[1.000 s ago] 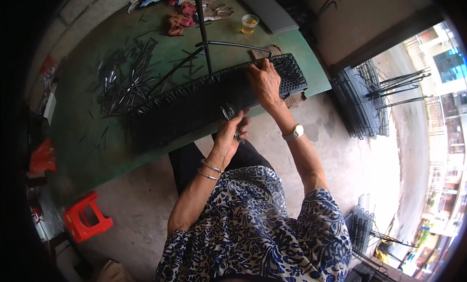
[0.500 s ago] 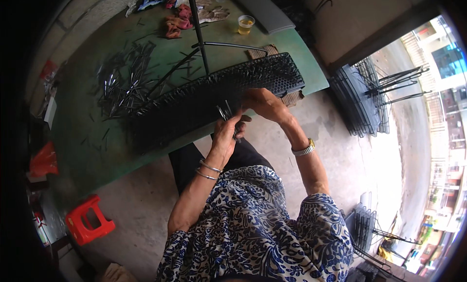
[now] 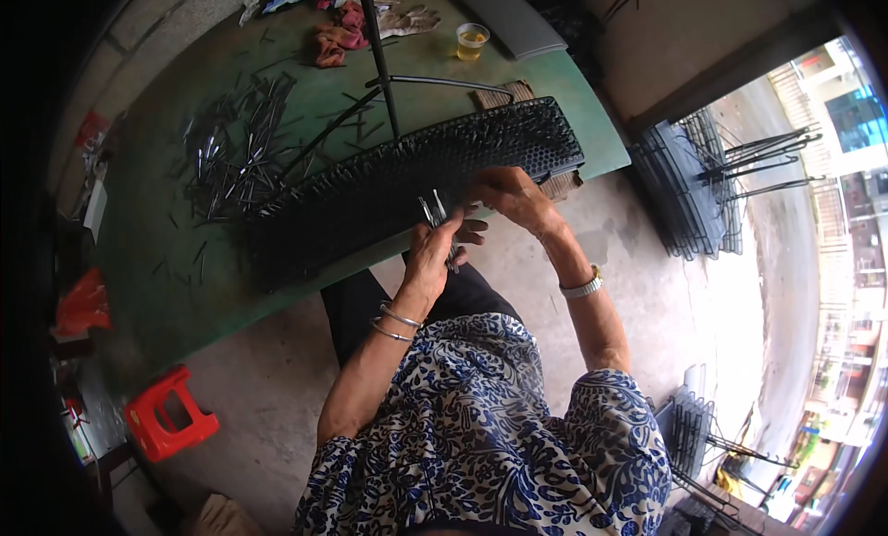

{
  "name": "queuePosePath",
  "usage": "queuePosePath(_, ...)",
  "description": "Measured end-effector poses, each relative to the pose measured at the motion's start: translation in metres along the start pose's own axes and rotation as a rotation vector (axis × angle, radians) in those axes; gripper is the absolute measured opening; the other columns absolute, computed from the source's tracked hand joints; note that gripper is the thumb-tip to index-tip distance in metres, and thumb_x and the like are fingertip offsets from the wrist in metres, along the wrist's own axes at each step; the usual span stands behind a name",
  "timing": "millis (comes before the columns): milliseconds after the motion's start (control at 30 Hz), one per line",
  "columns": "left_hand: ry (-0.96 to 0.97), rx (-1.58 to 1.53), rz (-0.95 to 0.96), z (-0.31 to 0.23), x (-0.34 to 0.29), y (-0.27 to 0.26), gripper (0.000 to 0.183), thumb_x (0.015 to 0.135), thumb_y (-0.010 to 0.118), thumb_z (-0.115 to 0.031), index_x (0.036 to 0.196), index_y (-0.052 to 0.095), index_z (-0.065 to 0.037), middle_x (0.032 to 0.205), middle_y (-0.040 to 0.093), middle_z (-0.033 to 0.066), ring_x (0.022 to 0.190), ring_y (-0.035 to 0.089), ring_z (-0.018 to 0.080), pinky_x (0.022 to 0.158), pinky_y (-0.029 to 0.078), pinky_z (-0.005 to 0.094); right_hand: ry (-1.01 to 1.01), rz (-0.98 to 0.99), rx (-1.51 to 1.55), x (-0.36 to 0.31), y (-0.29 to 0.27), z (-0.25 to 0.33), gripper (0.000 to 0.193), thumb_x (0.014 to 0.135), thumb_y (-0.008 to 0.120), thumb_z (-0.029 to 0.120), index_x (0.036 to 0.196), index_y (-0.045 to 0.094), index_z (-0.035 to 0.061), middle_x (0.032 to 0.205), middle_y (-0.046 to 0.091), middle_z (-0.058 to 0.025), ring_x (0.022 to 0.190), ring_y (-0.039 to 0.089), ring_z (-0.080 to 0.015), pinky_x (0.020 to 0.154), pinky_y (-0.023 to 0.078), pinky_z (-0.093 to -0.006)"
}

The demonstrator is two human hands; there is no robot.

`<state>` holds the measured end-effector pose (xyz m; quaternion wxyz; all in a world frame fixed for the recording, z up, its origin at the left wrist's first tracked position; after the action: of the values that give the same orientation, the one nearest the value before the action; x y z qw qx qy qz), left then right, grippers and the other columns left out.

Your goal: Inserting small metal pins into a black perforated mesh strip and using pliers to secure or manipulate them.

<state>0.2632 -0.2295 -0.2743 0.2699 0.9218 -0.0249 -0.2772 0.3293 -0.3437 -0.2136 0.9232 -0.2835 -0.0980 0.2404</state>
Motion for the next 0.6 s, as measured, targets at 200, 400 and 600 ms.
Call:
queuePosePath(200,0.107,-0.027,-0.001,0.005,0.007,-0.007,0.021,0.093,0.059,-0.024,0.092,0.062,-0.003,0.078,0.068,0.0098,0.052,0.052,0.0064,0.04,0.031,0.0188,0.27,-0.031,0.289,-0.004,0.003,-0.005,0.019,0.088,0.06,0.016,0.089,0.065,-0.0021,0.078,0.059,-0.0051,0.074,0.057,-0.0126,0.065,0.046,-0.0266)
queuePosePath(400,0.126,-0.001,-0.042,0.005,0.006,-0.01,0.022,0.093,0.06,-0.022,0.09,0.061,-0.001,0.078,0.068,0.0111,0.047,0.048,0.0052,0.038,0.03,0.0191,0.246,-0.028,0.227,-0.007,0.0,0.013,0.018,0.086,0.061,0.015,0.087,0.065,-0.0027,0.077,0.06,-0.0046,0.072,0.057,-0.0125,0.067,0.046,-0.0265)
queuePosePath(600,0.119,0.037,-0.064,0.001,0.002,-0.01,0.021,0.092,0.061,-0.021,0.088,0.061,-0.001,0.076,0.067,0.009,0.047,0.048,0.005,0.037,0.029,0.0189,0.275,0.0,0.386,-0.005,0.003,-0.003,0.016,0.087,0.061,0.014,0.089,0.065,-0.0016,0.079,0.065,-0.0061,0.074,0.061,-0.0133,0.069,0.049,-0.0266)
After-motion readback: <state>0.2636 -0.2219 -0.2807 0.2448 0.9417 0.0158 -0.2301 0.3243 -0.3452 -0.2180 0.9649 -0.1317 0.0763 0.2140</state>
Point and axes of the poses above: each hand's wrist, its own x-axis towards the middle knuckle, its own y-axis out of the palm, z = x × y, the point moved 7 cm from there along x, towards the middle knuckle
